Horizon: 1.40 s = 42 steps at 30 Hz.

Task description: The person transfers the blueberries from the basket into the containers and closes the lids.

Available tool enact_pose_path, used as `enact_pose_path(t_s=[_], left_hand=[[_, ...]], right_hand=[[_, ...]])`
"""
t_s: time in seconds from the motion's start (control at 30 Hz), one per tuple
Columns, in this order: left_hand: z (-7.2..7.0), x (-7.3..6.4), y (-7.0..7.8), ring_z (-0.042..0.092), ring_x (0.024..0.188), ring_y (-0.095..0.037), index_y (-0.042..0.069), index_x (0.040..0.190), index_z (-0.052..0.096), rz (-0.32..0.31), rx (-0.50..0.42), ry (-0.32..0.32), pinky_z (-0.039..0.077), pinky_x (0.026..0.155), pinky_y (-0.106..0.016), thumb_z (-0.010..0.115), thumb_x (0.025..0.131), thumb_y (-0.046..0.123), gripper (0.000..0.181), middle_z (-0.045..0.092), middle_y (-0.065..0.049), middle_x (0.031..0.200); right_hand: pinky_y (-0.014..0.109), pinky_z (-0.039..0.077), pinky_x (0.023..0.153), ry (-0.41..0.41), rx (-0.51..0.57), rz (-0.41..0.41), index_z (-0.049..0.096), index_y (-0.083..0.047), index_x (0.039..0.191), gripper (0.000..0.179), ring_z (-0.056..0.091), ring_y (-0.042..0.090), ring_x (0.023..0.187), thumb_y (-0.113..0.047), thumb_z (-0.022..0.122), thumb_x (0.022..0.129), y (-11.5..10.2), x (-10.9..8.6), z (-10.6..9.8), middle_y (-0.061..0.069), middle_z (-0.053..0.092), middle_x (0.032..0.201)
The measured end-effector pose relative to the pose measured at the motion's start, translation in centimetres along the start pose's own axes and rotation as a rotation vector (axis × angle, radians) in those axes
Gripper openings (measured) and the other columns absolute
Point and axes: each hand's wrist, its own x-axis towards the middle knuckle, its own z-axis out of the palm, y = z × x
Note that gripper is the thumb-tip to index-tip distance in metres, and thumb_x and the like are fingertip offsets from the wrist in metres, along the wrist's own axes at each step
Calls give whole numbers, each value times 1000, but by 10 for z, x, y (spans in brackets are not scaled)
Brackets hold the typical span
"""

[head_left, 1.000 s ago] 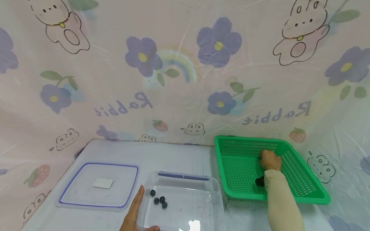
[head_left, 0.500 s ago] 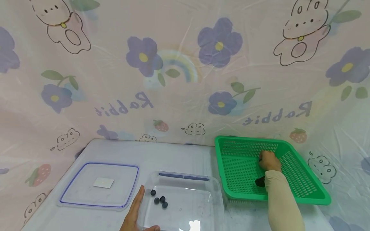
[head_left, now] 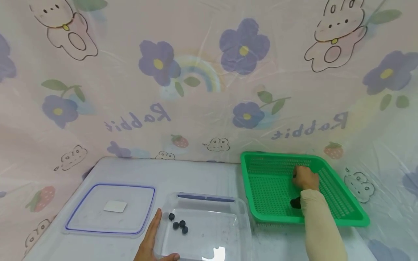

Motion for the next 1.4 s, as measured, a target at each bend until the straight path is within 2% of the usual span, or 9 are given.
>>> enact_pose_path(t_s=[0.13,0.27,0.43,0.63,0.87,1.03,1.17,1.27,1.4], left_hand=[[-1,0,2,22,122,-39,35,141,1,-24,20,-5,23,83,-67,78,62,41,111,1,-9,147],[-2,0,3,22,123,-39,36,141,1,-42,38,-11,24,83,-66,78,62,42,111,0,-9,147],[-2,1,2,20,124,-38,36,141,0,-55,46,-16,22,84,-66,77,62,44,111,-1,-7,148],[-4,3,0,19,126,-36,30,143,3,6,79,10,20,89,-63,79,60,44,114,3,-8,147],[-3,2,4,12,127,-39,32,142,-1,-85,103,-26,14,85,-67,76,62,47,112,-1,-10,147],[-2,2,2,10,128,-38,33,142,-1,-46,111,-15,11,87,-66,74,64,48,110,-1,-7,148],[-2,2,-4,13,129,-32,25,144,4,97,90,30,17,94,-61,78,61,42,112,5,-6,147],[-2,2,-6,15,128,-31,21,144,6,151,77,37,19,94,-60,79,61,38,112,7,-7,147],[-2,1,-4,11,128,-35,26,143,1,74,83,-3,14,90,-66,76,65,42,109,2,-6,147]], right_hand=[[55,40,60,22,-9,-22,61,1,91,18,55,35,74,-6,64,74,0,1,-6,17,59,85],[57,37,61,47,-11,-30,60,0,90,16,54,35,75,-4,62,75,-3,1,-12,16,58,85],[54,36,60,117,-31,-66,58,-2,88,14,53,33,74,-4,62,75,-10,2,-18,14,56,83],[53,36,62,224,-47,-115,60,-3,90,15,53,32,74,-5,63,76,-25,-1,-27,12,58,84],[54,37,61,318,-61,-172,58,-6,85,18,53,29,70,-7,70,72,-38,-10,-31,7,55,78],[51,37,56,406,-30,-233,57,-6,84,18,52,31,69,-5,69,71,-44,-20,-33,8,55,78],[48,38,53,482,-40,-244,59,-8,82,18,52,30,67,-6,71,69,-48,-26,-36,8,57,77],[47,39,51,522,-45,-244,60,-8,81,17,53,29,66,-7,72,68,-50,-28,-41,9,59,76],[46,39,49,542,-26,-264,61,-7,83,18,54,28,65,-8,72,69,-56,-31,-50,10,59,78]])
